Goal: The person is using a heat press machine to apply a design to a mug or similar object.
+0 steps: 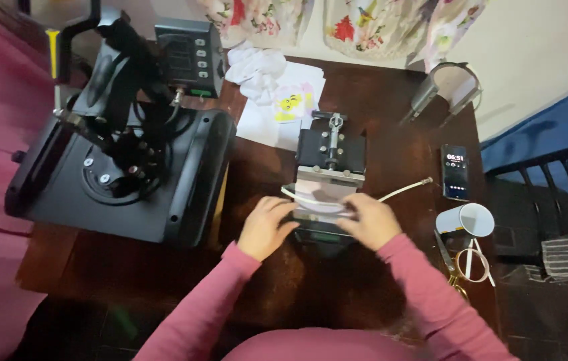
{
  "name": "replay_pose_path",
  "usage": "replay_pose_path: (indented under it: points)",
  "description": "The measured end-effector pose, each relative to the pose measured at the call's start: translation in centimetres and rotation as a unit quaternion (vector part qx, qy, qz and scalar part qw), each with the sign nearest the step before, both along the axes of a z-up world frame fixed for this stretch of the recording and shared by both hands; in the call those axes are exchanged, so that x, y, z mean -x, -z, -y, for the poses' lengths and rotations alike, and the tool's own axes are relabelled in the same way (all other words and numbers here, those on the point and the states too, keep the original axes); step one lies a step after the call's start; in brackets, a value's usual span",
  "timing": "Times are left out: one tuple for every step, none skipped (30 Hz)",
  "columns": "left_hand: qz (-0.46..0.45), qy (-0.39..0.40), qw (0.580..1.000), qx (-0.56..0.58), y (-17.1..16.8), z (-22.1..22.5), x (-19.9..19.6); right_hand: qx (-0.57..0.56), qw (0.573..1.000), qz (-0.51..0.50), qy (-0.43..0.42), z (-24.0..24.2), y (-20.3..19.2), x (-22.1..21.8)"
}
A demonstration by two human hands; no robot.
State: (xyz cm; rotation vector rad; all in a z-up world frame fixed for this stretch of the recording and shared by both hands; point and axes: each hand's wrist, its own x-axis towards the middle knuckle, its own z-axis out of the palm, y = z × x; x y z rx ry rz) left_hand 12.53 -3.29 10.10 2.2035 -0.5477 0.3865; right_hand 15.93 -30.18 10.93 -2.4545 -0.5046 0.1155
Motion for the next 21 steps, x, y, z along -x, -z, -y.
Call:
replay_pose_path:
  points:
    - [0.001, 0.000, 1.000, -0.001, 0.3, 0.3, -0.6, -0.001, 1.000, 0.001, 0.000, 0.0, -0.2, 0.0]
    - [0.030, 0.049, 0.998, -0.026, 0.7, 0.7, -1.2, 0.042, 0.999, -0.011, 0.010, 0.1, -0.4, 0.1]
    - [0.060, 0.099, 0.992, -0.051, 1.0, 1.4, -1.9, 0.085, 0.996, -0.022, 0.020, 0.4, -0.6, 0.1]
    - [0.061, 0.099, 0.992, -0.050, 1.7, 1.8, -2.8, 0.086, 0.996, -0.021, 0.021, 0.0, -0.5, 0.1]
    - [0.074, 0.138, 0.980, -0.120, 2.6, 2.3, -3.3, 0.154, 0.984, 0.085, -0.022, -0.4, -0.3, 0.5]
    - [0.086, 0.177, 0.962, -0.189, 3.5, 2.7, -3.8, 0.221, 0.955, 0.189, -0.066, -0.9, 0.0, 1.0]
    - [0.087, 0.179, 0.961, -0.190, 3.8, 2.8, -4.1, 0.221, 0.955, 0.189, -0.063, -1.0, 0.4, 0.8]
    - [0.110, 0.195, 0.939, -0.260, 4.0, 2.8, -4.5, 0.273, 0.940, 0.190, -0.076, -1.1, 0.8, 0.7]
    - [0.133, 0.210, 0.911, -0.328, 4.2, 2.9, -5.0, 0.325, 0.922, 0.192, -0.087, -1.2, 1.2, 0.5]
    - [0.136, 0.212, 0.910, -0.328, 3.9, 2.9, -5.2, 0.325, 0.922, 0.192, -0.084, -1.2, 1.8, 0.4]
    - [0.175, 0.222, 0.890, -0.357, 3.7, 2.8, -5.2, 0.343, 0.920, 0.176, -0.070, -1.3, 2.4, 0.4]
    - [0.214, 0.231, 0.868, -0.385, 3.6, 2.8, -5.3, 0.360, 0.918, 0.159, -0.056, -1.3, 3.1, 0.4]
    - [0.215, 0.235, 0.867, -0.384, 3.3, 2.7, -5.3, 0.360, 0.918, 0.157, -0.052, -1.3, 3.3, 0.6]
    - [0.235, 0.241, 0.854, -0.396, 3.1, 2.7, -5.2, 0.351, 0.926, 0.135, -0.038, -1.2, 3.5, 0.8]
    - [0.255, 0.246, 0.841, -0.408, 2.8, 2.8, -5.3, 0.341, 0.933, 0.114, -0.025, -1.0, 3.6, 0.9]
    - [0.257, 0.249, 0.840, -0.407, 2.7, 2.8, -5.7, 0.341, 0.933, 0.112, -0.021, -0.9, 3.4, 0.8]
    - [0.266, 0.250, 0.831, -0.420, 2.7, 2.9, -5.7, 0.311, 0.934, 0.172, -0.033, -0.8, 3.3, 1.1]
    - [0.276, 0.250, 0.821, -0.433, 2.8, 3.0, -5.8, 0.280, 0.931, 0.231, -0.044, -0.7, 3.4, 1.4]
    - [0.271, 0.257, 0.822, -0.430, 3.0, 2.9, -5.8, 0.280, 0.933, 0.223, -0.042, -0.6, 3.6, 1.4]
    - [0.274, 0.255, 0.819, -0.435, 3.2, 2.9, -5.7, 0.293, 0.926, 0.230, -0.056, -0.5, 3.9, 1.5]
    - [0.278, 0.252, 0.815, -0.441, 3.2, 2.8, -6.0, 0.305, 0.919, 0.239, -0.070, -0.4, 4.1, 1.3]
